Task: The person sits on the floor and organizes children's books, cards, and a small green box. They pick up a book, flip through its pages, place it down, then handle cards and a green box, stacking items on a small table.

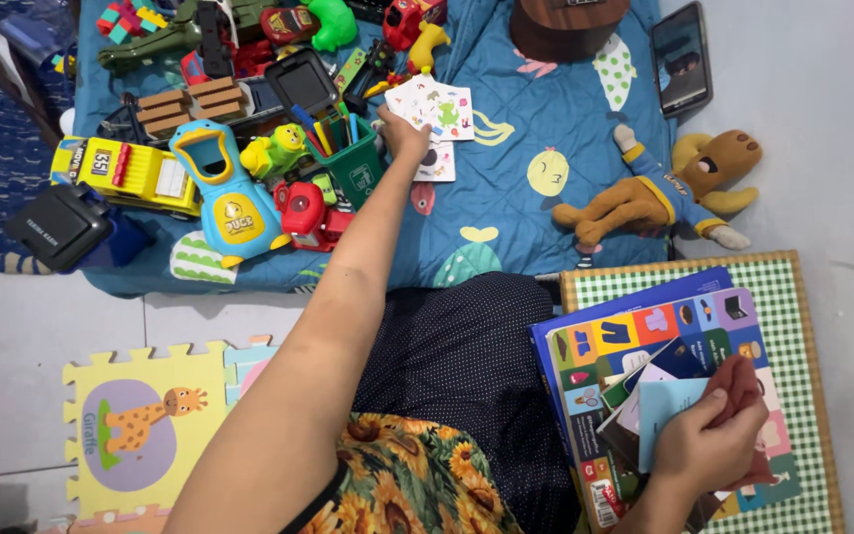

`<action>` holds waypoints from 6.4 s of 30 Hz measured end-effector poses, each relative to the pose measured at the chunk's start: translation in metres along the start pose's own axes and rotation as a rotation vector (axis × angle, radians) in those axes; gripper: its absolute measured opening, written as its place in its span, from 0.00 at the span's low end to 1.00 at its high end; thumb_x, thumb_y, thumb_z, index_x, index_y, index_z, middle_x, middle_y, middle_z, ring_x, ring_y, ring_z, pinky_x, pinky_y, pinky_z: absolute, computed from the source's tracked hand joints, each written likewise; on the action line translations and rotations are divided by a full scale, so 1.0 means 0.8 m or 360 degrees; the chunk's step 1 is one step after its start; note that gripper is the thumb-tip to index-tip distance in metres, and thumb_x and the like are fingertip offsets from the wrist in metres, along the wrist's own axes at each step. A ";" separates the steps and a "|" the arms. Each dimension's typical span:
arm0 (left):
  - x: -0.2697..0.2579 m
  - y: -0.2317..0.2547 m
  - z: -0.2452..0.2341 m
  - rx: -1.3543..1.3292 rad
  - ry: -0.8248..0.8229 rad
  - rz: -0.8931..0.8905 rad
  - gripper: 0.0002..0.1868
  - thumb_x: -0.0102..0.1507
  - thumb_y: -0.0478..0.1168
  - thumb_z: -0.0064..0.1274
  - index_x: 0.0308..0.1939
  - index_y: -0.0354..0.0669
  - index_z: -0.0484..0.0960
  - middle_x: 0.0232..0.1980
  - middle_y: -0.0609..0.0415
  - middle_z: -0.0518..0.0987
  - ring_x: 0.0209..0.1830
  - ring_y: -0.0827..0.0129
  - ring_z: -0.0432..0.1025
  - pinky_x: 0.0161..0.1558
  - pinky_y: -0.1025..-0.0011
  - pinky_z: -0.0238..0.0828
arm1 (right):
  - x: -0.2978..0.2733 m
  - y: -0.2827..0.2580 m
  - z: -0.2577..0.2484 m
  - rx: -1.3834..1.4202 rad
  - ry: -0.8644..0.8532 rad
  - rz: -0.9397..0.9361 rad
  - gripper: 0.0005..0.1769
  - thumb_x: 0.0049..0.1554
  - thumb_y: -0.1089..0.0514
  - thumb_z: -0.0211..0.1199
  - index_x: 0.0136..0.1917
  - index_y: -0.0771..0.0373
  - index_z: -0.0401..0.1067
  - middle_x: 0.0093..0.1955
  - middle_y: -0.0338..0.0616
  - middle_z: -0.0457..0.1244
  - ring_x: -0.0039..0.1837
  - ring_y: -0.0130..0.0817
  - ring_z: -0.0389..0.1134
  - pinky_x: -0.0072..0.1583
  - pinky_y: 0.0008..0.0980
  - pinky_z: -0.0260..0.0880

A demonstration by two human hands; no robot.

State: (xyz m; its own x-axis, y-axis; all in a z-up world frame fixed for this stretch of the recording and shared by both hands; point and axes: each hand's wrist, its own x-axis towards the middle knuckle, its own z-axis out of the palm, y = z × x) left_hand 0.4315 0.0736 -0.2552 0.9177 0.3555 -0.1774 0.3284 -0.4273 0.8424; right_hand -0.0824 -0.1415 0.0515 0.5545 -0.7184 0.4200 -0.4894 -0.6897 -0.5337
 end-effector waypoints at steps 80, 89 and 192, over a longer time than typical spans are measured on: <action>-0.343 0.079 -0.196 -0.2098 -0.2068 -0.0560 0.28 0.65 0.28 0.56 0.67 0.30 0.63 0.63 0.40 0.75 0.61 0.56 0.75 0.64 0.58 0.75 | -0.018 -0.020 -0.107 -0.0953 -0.0151 -0.0400 0.32 0.56 0.55 0.70 0.70 0.68 0.68 0.66 0.59 0.65 0.71 0.57 0.64 0.68 0.61 0.56; -0.510 0.164 -0.216 -0.1207 -0.2197 0.0325 0.37 0.58 0.32 0.65 0.68 0.35 0.65 0.62 0.44 0.78 0.59 0.61 0.76 0.58 0.66 0.76 | -0.045 -0.070 -0.054 0.1451 -0.0211 0.0064 0.29 0.71 0.63 0.53 0.82 0.68 0.51 0.74 0.54 0.61 0.74 0.34 0.62 0.75 0.32 0.60; -0.543 0.152 -0.249 -0.1665 -0.3057 -0.0635 0.47 0.67 0.69 0.45 0.75 0.33 0.60 0.65 0.35 0.75 0.56 0.41 0.76 0.59 0.48 0.76 | -0.021 0.026 -0.080 0.1158 0.0709 -0.0093 0.16 0.69 0.65 0.54 0.70 0.65 0.68 0.72 0.50 0.65 0.74 0.42 0.69 0.73 0.41 0.69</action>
State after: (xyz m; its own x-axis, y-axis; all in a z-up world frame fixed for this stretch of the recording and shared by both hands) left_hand 0.0284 0.0324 0.0259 0.1212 -0.9910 0.0563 0.8971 0.1337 0.4211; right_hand -0.1447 -0.1496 0.0802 0.1744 -0.7570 0.6297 0.1704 -0.6067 -0.7765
